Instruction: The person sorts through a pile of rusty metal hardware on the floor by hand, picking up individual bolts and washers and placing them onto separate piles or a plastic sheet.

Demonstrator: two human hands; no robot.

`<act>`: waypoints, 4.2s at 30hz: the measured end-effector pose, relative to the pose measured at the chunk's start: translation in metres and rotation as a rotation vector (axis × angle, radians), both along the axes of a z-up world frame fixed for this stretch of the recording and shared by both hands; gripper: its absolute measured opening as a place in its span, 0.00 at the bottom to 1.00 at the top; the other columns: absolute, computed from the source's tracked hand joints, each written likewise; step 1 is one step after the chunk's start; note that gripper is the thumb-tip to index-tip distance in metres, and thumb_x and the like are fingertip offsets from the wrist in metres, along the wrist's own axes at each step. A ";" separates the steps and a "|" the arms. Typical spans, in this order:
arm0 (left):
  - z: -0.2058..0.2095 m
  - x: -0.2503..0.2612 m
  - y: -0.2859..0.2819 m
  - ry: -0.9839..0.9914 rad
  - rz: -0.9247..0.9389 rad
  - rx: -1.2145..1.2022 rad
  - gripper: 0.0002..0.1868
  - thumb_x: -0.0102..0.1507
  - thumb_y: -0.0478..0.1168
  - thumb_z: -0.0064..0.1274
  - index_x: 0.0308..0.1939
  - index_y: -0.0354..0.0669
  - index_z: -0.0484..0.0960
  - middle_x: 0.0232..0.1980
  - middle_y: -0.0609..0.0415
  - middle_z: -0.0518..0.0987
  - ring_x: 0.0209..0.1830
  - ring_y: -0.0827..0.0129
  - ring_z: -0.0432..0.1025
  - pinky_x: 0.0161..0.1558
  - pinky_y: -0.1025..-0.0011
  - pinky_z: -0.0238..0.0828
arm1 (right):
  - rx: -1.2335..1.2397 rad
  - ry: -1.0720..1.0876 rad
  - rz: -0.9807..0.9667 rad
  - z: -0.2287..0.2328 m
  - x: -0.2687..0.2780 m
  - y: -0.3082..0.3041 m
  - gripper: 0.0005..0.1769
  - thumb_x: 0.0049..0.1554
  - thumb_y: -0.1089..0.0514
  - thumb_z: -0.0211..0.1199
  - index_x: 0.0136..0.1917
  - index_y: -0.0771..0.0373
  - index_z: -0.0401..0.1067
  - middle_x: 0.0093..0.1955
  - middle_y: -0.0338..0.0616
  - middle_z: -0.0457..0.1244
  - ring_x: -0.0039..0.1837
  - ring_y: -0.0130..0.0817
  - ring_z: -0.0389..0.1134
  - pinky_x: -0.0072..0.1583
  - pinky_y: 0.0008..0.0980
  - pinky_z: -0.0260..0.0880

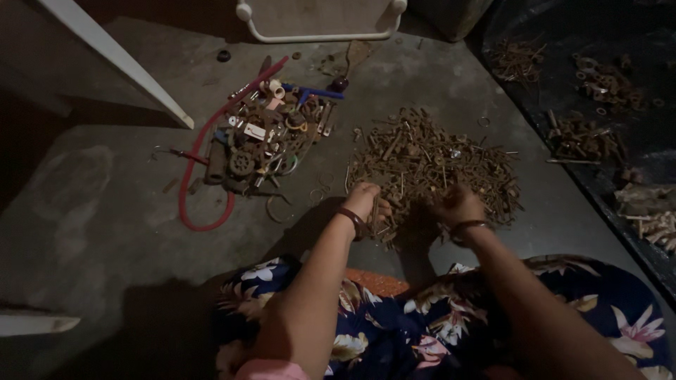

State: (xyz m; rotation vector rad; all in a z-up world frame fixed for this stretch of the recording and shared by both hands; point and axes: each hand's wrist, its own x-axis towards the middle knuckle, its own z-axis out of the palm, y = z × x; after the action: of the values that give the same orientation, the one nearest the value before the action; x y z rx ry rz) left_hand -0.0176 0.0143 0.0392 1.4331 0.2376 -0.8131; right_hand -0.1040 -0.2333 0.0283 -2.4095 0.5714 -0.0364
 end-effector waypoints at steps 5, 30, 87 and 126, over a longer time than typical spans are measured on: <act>-0.020 0.008 -0.006 0.036 -0.011 -0.090 0.20 0.72 0.49 0.39 0.65 0.44 0.67 0.38 0.48 0.81 0.35 0.59 0.80 0.35 0.63 0.77 | 0.338 -0.222 -0.176 0.036 -0.004 -0.013 0.16 0.53 0.63 0.74 0.47 0.63 0.67 0.45 0.44 0.68 0.50 0.39 0.72 0.51 0.40 0.75; -0.032 0.018 -0.011 0.104 0.053 -0.215 0.18 0.75 0.46 0.37 0.59 0.36 0.70 0.34 0.47 0.80 0.26 0.61 0.76 0.27 0.64 0.73 | -0.349 -0.012 0.392 0.004 0.008 0.039 0.20 0.57 0.56 0.61 0.63 0.61 0.73 0.58 0.61 0.65 0.55 0.59 0.68 0.53 0.52 0.72; -0.005 0.015 -0.009 0.142 0.057 -0.142 0.27 0.73 0.48 0.38 0.75 0.45 0.59 0.38 0.45 0.82 0.29 0.63 0.78 0.30 0.67 0.76 | -0.320 -0.059 0.353 -0.018 0.020 0.004 0.20 0.57 0.67 0.55 0.63 0.59 0.68 0.62 0.58 0.64 0.57 0.59 0.68 0.56 0.53 0.71; -0.031 0.015 -0.019 0.097 0.015 -0.076 0.32 0.69 0.54 0.40 0.77 0.48 0.60 0.80 0.43 0.59 0.79 0.52 0.56 0.73 0.55 0.54 | 0.568 0.043 -0.013 0.052 -0.003 0.017 0.25 0.60 0.59 0.63 0.69 0.65 0.65 0.62 0.52 0.70 0.59 0.48 0.73 0.57 0.50 0.76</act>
State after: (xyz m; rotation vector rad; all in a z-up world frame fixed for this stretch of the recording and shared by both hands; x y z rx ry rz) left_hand -0.0030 -0.0049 0.0079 1.3213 0.2875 -0.8716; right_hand -0.1067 -0.2164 0.0805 -1.8576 0.5310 0.1538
